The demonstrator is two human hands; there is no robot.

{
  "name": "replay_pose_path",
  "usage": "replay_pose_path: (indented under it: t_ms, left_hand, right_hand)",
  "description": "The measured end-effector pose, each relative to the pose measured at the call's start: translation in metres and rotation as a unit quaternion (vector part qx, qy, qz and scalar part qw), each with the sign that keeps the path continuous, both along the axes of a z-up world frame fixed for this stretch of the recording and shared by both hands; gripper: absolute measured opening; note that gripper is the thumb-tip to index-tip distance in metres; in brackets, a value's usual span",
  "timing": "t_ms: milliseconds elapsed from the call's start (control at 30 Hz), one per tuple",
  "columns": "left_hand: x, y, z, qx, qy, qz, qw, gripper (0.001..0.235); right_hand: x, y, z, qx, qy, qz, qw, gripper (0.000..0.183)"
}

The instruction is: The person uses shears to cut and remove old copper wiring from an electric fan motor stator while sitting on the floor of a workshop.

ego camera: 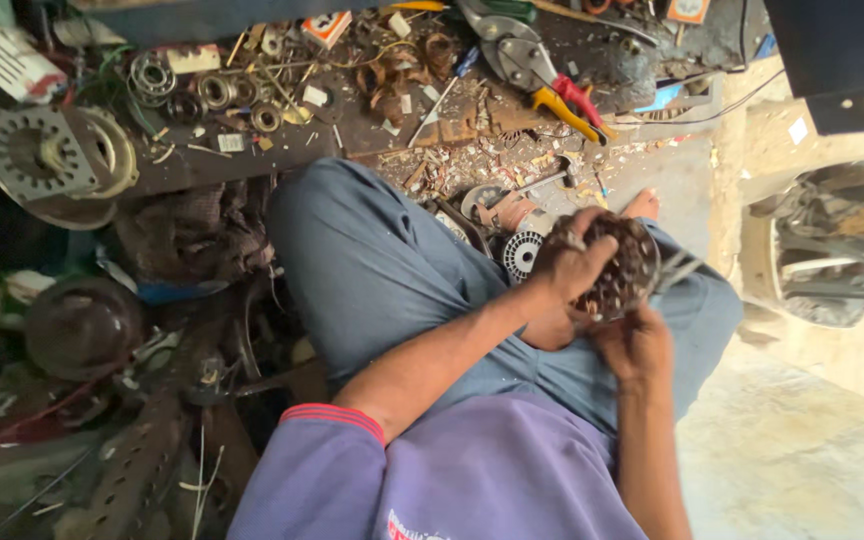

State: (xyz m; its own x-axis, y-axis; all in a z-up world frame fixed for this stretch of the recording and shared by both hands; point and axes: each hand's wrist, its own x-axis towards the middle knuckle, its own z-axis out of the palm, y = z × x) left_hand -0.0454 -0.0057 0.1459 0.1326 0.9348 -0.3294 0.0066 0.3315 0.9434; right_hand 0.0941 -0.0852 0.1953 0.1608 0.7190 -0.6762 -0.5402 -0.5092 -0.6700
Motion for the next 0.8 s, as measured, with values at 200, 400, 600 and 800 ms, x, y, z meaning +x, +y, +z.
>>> replay_pose_path:
  t_ms: [200, 400, 600, 800]
  left_hand:
    - [-0.003, -0.039, 0.058, 0.254, 0.062, -0.119, 0.958, 0.086]
    - [-0.054, -0.003, 0.082, 0.322, 0.031, -0.338, 0.884, 0.108]
    - [-0.223, 0.12, 0.086, 0.143, 0.5, -0.046, 0.853, 0.02]
    - [-0.254, 0.157, 0.069, 0.303, 0.503, -0.052, 0.808, 0.016]
  right_hand:
    - [-0.011, -0.018, -0.049, 0.214, 0.088, 0.066, 0.971, 0.049]
    - [-0.014, -0.017, -0.06, 0.146, 0.177, 0.1, 0.968, 0.048]
    - [-0.002, -0.008, -0.065, 0.118, 0.47, 0.028, 0.874, 0.061]
    - [0.006, -0.011, -0.083, 0.063, 0.397, -0.011, 0.915, 0.063]
